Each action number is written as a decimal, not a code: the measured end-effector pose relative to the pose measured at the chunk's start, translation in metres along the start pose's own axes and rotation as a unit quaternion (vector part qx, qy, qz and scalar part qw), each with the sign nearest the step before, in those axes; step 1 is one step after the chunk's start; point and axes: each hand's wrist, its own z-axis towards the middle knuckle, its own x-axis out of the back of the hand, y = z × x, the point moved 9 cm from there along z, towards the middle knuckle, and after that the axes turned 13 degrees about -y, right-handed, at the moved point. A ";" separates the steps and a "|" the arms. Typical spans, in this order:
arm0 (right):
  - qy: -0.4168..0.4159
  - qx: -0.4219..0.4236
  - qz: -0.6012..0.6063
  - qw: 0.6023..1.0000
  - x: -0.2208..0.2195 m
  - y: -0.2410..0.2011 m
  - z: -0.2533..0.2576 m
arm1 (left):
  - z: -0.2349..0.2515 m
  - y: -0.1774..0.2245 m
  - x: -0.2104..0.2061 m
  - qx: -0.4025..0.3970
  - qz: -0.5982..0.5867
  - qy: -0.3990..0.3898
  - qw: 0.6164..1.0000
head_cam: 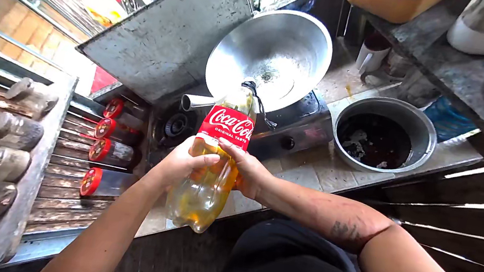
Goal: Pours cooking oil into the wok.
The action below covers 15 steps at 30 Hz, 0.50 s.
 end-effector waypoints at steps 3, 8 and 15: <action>0.005 0.004 -0.009 1.000 0.000 0.000 0.000 | 0.000 0.000 -0.002 -0.013 -0.010 -0.005 1.000; 0.021 0.027 -0.045 0.998 0.005 -0.002 -0.002 | 0.005 -0.005 -0.006 -0.061 -0.014 -0.014 0.998; 0.008 0.143 -0.162 0.976 0.016 -0.016 0.000 | 0.019 -0.020 -0.015 -0.145 -0.026 -0.011 0.989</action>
